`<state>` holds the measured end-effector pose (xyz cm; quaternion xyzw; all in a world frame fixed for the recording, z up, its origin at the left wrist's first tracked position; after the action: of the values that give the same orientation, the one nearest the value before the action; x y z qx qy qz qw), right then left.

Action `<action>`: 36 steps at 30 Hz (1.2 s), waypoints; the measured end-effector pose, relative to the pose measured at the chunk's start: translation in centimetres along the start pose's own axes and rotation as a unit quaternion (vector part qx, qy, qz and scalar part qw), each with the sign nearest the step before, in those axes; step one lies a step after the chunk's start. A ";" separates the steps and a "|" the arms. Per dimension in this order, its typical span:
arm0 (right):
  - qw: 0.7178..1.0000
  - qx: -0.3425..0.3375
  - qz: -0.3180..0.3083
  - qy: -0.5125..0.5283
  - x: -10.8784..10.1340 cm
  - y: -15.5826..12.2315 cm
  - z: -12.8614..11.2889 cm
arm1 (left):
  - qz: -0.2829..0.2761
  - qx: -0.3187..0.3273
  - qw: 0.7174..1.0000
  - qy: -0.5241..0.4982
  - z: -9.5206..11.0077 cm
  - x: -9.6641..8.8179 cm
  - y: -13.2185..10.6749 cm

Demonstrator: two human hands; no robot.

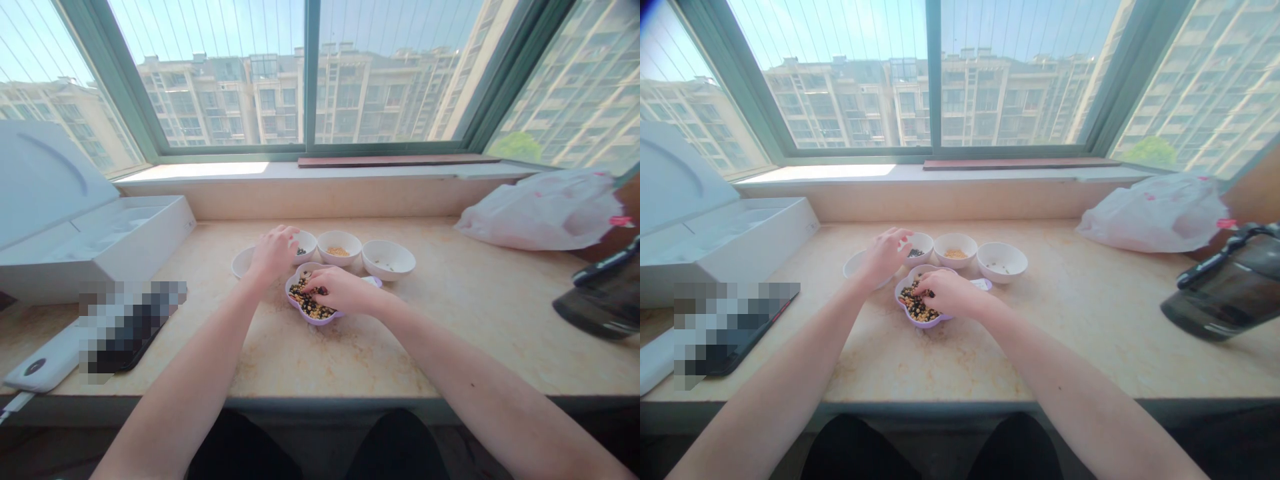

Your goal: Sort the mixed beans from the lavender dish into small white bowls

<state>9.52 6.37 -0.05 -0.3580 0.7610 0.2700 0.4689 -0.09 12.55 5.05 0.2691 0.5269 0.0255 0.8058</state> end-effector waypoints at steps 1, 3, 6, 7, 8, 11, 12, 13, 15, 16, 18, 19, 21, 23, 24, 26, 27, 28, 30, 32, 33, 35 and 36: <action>1.000 0.003 -0.002 0.000 0.0 0.0 0.0 | -0.004 0.000 1.000 -0.003 0.1 0.1 0.0; 1.000 0.010 -0.006 -0.002 0.0 0.1 0.1 | -0.008 0.002 1.000 -0.007 0.2 0.3 -0.1; 1.000 0.029 -0.009 -0.009 0.0 0.2 0.3 | -0.004 0.008 1.000 -0.009 0.4 0.2 -0.1; 0.999 0.034 -0.009 -0.012 0.0 0.2 0.3 | -0.003 0.008 1.000 -0.009 0.5 0.2 -0.1; 0.999 0.038 -0.009 -0.016 0.0 0.2 0.4 | -0.002 0.007 1.000 -0.010 0.4 0.1 -0.1; 0.999 0.049 -0.005 -0.021 -0.1 0.2 0.5 | -0.005 0.002 1.000 -0.015 0.4 0.1 -0.1; 0.998 0.052 -0.003 -0.017 -0.1 0.1 0.6 | -0.005 0.002 1.000 -0.017 0.4 0.1 -0.2; 0.998 0.055 -0.001 -0.012 -0.2 0.1 0.6 | -0.005 0.004 1.000 -0.019 0.4 0.0 -0.2; 0.998 0.057 0.004 0.003 -0.3 0.0 0.6 | -0.003 0.008 1.000 -0.020 0.5 -0.1 -0.3; 0.998 0.056 0.007 0.013 -0.3 -0.1 0.6 | -0.002 0.009 1.000 -0.020 0.5 -0.1 -0.3; 0.998 0.058 0.018 0.036 -0.4 -0.2 0.7 | -0.003 0.012 1.000 -0.022 0.5 -0.2 -0.4; 0.997 0.060 0.026 0.050 -0.6 -0.3 0.8 | -0.003 0.012 1.000 -0.025 0.4 -0.3 -0.4; 0.993 0.061 0.051 0.089 -1.0 -0.4 1.1 | -0.005 0.010 0.999 -0.034 0.2 -0.4 -0.5; 0.984 0.058 0.082 0.149 -1.7 -0.6 1.4 | -0.006 0.006 0.999 -0.046 0.0 -0.6 -0.7; 0.975 0.058 0.098 0.191 -2.1 -0.6 1.7 | -0.005 0.006 0.998 -0.055 0.0 -0.7 -0.8; 0.945 0.066 0.123 0.296 -2.8 -0.9 2.4 | -0.002 0.012 0.997 -0.080 0.3 -1.1 -0.9; 0.922 0.074 0.131 0.356 -3.0 -1.1 2.9 | -0.001 0.017 0.995 -0.097 0.7 -1.2 -1.0; 0.894 0.079 0.138 0.419 -3.2 -1.3 3.2 | -0.002 0.023 0.993 -0.117 1.1 -1.3 -1.1; 0.827 0.079 0.152 0.535 -3.7 -1.8 3.8 | -0.010 0.036 0.986 -0.165 2.1 -1.4 -1.3; 0.766 0.070 0.172 0.615 -4.4 -2.3 4.2 | -0.019 0.048 0.975 -0.215 3.1 -1.3 -1.6; 0.744 0.065 0.184 0.640 -4.7 -2.5 4.5 | -0.025 0.055 0.969 -0.239 3.5 -1.2 -1.7; 0.718 0.059 0.204 0.663 -5.2 -2.8 4.9 | -0.033 0.069 0.957 -0.280 4.4 -1.1 -2.0; 0.712 0.057 0.210 0.667 -5.3 -2.9 5.1 | -0.035 0.074 0.951 -0.297 4.7 -1.1 -2.1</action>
<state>16.12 10.01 2.46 -0.2485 0.9455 0.0087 -0.2104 3.02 8.49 6.40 0.3045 0.2728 -0.1229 0.9043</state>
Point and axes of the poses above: each hand's wrist, its own y-axis towards the middle knuckle, its own x-axis out of the palm, z = x × y, the point moved 10 cm from there along y, towards the middle knuckle, and after that the axes turned 4 degrees about -z, right-handed, at the moved point
